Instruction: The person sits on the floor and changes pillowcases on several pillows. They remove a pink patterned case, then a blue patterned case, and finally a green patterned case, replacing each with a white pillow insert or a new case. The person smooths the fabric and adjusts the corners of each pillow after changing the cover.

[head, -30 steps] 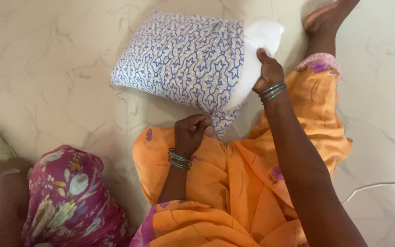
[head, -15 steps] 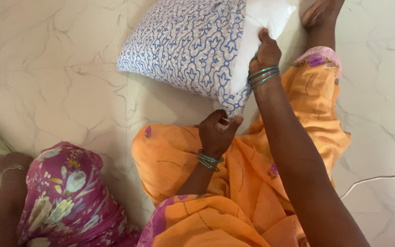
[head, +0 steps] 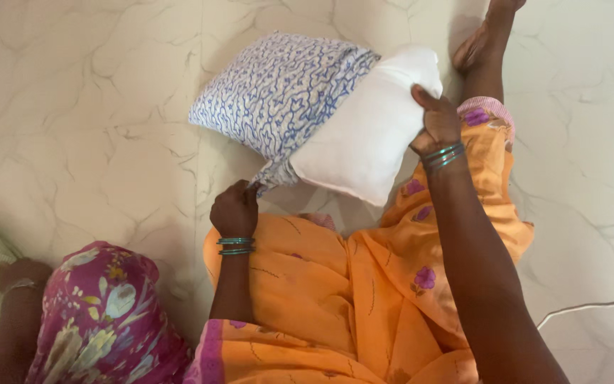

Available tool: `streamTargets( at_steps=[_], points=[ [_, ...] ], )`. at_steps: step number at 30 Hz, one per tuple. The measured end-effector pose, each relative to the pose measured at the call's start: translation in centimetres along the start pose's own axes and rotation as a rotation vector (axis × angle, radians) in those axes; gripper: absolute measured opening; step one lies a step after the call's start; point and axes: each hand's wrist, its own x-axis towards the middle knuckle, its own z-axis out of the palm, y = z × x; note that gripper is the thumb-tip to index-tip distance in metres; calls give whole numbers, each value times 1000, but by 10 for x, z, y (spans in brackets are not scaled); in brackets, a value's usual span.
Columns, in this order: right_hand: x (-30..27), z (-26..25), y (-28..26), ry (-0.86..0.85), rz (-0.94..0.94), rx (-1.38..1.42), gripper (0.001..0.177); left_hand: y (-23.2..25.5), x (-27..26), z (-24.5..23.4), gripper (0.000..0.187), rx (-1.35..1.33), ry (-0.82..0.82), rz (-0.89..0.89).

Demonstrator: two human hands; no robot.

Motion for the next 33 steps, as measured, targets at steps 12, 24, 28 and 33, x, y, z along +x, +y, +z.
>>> streamTargets(
  at_steps=[12,24,28,33],
  points=[
    [-22,-179,51,541,-120,-1113,53,7,72,37,37,-420,115,-5],
    [-55,-88,26,280,35,-478,62,-104,133,145,118,-592,298,-235],
    [-51,-120,31,177,9,-485,65,-112,133,124,79,-896,-201,-494],
    [-52,-152,34,273,-92,-520,58,-96,114,73,59,-375,-331,-656]
  ],
)
